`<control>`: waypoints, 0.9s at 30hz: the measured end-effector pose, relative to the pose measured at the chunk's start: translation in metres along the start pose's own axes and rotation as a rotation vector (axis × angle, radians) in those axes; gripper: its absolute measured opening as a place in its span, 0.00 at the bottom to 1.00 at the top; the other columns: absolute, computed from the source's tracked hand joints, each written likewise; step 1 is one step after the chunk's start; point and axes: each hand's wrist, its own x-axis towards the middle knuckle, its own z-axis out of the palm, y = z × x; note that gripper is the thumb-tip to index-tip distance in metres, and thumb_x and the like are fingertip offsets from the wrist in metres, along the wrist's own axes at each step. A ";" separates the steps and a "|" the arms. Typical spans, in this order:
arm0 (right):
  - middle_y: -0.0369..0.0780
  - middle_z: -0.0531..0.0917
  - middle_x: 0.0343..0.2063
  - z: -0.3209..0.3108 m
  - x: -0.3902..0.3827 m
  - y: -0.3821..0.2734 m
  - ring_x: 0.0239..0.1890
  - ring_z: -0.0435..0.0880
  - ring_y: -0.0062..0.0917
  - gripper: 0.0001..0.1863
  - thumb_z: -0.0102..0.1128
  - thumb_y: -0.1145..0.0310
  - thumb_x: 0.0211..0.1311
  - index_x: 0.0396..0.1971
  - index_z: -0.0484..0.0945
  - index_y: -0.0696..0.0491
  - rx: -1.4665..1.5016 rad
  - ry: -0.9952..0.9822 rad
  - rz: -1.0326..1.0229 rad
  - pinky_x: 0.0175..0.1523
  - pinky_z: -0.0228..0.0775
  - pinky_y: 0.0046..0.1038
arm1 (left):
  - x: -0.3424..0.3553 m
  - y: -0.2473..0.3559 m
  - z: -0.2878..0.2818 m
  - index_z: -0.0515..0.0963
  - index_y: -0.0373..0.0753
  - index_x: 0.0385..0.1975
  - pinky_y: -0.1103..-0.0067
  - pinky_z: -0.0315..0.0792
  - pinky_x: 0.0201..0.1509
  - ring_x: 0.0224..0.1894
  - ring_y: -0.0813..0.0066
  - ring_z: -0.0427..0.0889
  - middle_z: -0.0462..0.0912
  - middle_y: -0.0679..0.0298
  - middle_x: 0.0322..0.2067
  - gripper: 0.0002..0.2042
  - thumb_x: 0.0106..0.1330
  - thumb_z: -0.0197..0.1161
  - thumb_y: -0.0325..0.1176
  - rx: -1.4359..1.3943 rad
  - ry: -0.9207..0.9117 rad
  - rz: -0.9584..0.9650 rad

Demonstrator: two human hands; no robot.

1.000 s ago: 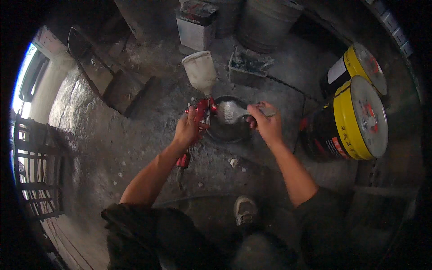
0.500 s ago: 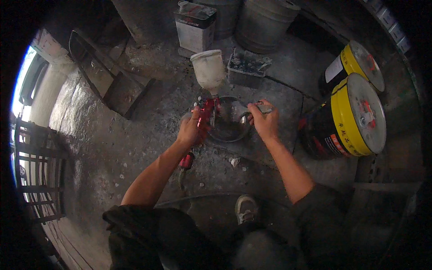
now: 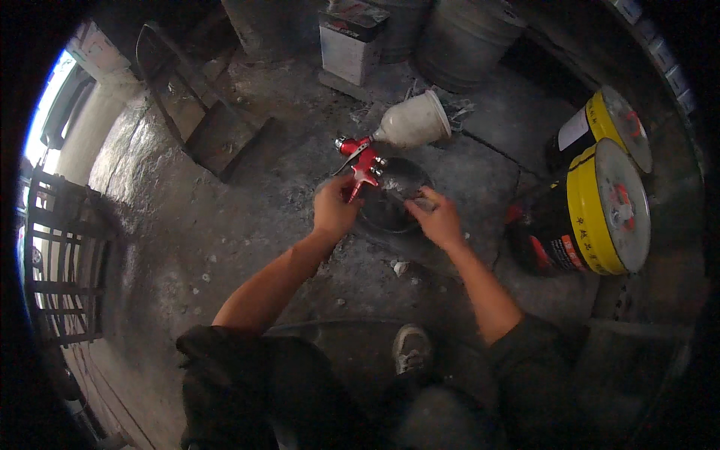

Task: The person mixes a grey liquid in a metal bowl using a small tool, then pours it into a white plastic container. They attach the container to a red spray gun and secure it. The person repeats the mixing and pouring steps to fill the spray gun container.

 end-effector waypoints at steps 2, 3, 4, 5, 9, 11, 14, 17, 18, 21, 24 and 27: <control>0.41 0.85 0.25 -0.018 0.010 -0.026 0.24 0.84 0.27 0.12 0.66 0.63 0.59 0.33 0.80 0.58 0.274 -0.105 0.278 0.31 0.74 0.30 | -0.002 -0.007 -0.002 0.78 0.38 0.51 0.74 0.75 0.45 0.41 0.68 0.83 0.83 0.55 0.42 0.24 0.50 0.71 0.23 0.063 0.000 -0.006; 0.39 0.84 0.23 -0.023 0.014 -0.044 0.22 0.82 0.24 0.11 0.65 0.64 0.59 0.31 0.79 0.58 0.417 -0.056 0.310 0.28 0.72 0.27 | -0.006 -0.010 -0.008 0.79 0.38 0.49 0.72 0.75 0.46 0.42 0.63 0.83 0.83 0.54 0.41 0.24 0.48 0.70 0.22 0.088 0.030 0.001; 0.37 0.83 0.21 -0.030 0.016 -0.065 0.20 0.80 0.21 0.10 0.64 0.65 0.59 0.30 0.79 0.58 0.553 0.001 0.351 0.26 0.70 0.24 | -0.009 -0.010 -0.010 0.79 0.37 0.48 0.70 0.76 0.47 0.42 0.58 0.83 0.83 0.53 0.41 0.23 0.47 0.69 0.21 0.109 0.048 0.010; 0.36 0.82 0.20 -0.036 0.018 -0.082 0.17 0.79 0.18 0.10 0.63 0.66 0.60 0.28 0.79 0.58 0.683 0.068 0.395 0.24 0.68 0.22 | -0.011 -0.011 -0.010 0.80 0.36 0.47 0.68 0.76 0.48 0.43 0.53 0.83 0.83 0.51 0.40 0.23 0.45 0.67 0.21 0.127 0.060 0.025; 0.37 0.81 0.18 -0.016 0.038 -0.106 0.15 0.77 0.19 0.09 0.63 0.67 0.59 0.25 0.78 0.57 0.635 0.013 0.402 0.22 0.68 0.22 | -0.007 -0.015 0.001 0.80 0.36 0.47 0.66 0.76 0.48 0.44 0.51 0.82 0.82 0.51 0.41 0.22 0.48 0.65 0.21 0.069 0.069 0.090; 0.39 0.82 0.19 -0.014 0.051 -0.095 0.20 0.81 0.21 0.09 0.63 0.69 0.59 0.27 0.79 0.59 0.357 0.171 0.156 0.27 0.70 0.23 | -0.010 -0.006 0.003 0.80 0.36 0.47 0.65 0.75 0.49 0.44 0.49 0.81 0.82 0.51 0.41 0.21 0.49 0.63 0.21 0.052 0.035 0.132; 0.41 0.84 0.22 -0.006 0.047 -0.088 0.26 0.84 0.26 0.09 0.64 0.68 0.58 0.28 0.79 0.59 0.201 0.249 -0.211 0.33 0.73 0.26 | -0.009 -0.003 -0.001 0.80 0.35 0.46 0.64 0.75 0.49 0.44 0.48 0.81 0.82 0.50 0.40 0.20 0.49 0.61 0.20 0.116 0.055 0.218; 0.43 0.85 0.26 -0.024 0.036 -0.082 0.31 0.87 0.34 0.09 0.66 0.65 0.56 0.28 0.78 0.56 0.303 -0.015 -0.201 0.36 0.75 0.31 | -0.012 0.000 -0.008 0.80 0.35 0.46 0.63 0.74 0.50 0.44 0.47 0.80 0.81 0.50 0.40 0.21 0.48 0.59 0.19 0.198 0.029 0.144; 0.43 0.85 0.27 -0.034 0.037 -0.081 0.32 0.87 0.35 0.09 0.66 0.65 0.56 0.29 0.79 0.55 0.250 -0.072 -0.150 0.37 0.75 0.31 | -0.010 -0.005 -0.008 0.79 0.35 0.47 0.65 0.75 0.49 0.44 0.50 0.81 0.81 0.51 0.41 0.21 0.48 0.62 0.19 0.222 0.045 0.163; 0.42 0.85 0.29 -0.037 0.029 -0.083 0.34 0.87 0.34 0.09 0.66 0.65 0.57 0.31 0.79 0.55 0.175 -0.114 -0.165 0.38 0.75 0.31 | -0.006 -0.015 -0.011 0.78 0.35 0.50 0.69 0.76 0.49 0.44 0.54 0.83 0.81 0.51 0.43 0.23 0.49 0.67 0.20 0.248 0.046 0.176; 0.42 0.85 0.30 -0.044 0.022 -0.066 0.34 0.86 0.34 0.09 0.66 0.65 0.57 0.31 0.79 0.54 0.190 -0.131 -0.126 0.39 0.75 0.31 | 0.002 -0.007 -0.011 0.78 0.35 0.50 0.70 0.76 0.49 0.44 0.55 0.83 0.82 0.52 0.42 0.23 0.49 0.67 0.21 0.223 0.011 0.128; 0.42 0.85 0.28 -0.044 0.023 -0.056 0.32 0.86 0.34 0.08 0.66 0.66 0.57 0.30 0.79 0.55 0.212 -0.149 -0.103 0.37 0.74 0.31 | 0.000 -0.018 -0.013 0.78 0.35 0.50 0.70 0.76 0.49 0.44 0.56 0.83 0.82 0.52 0.41 0.22 0.50 0.66 0.22 0.218 -0.019 0.120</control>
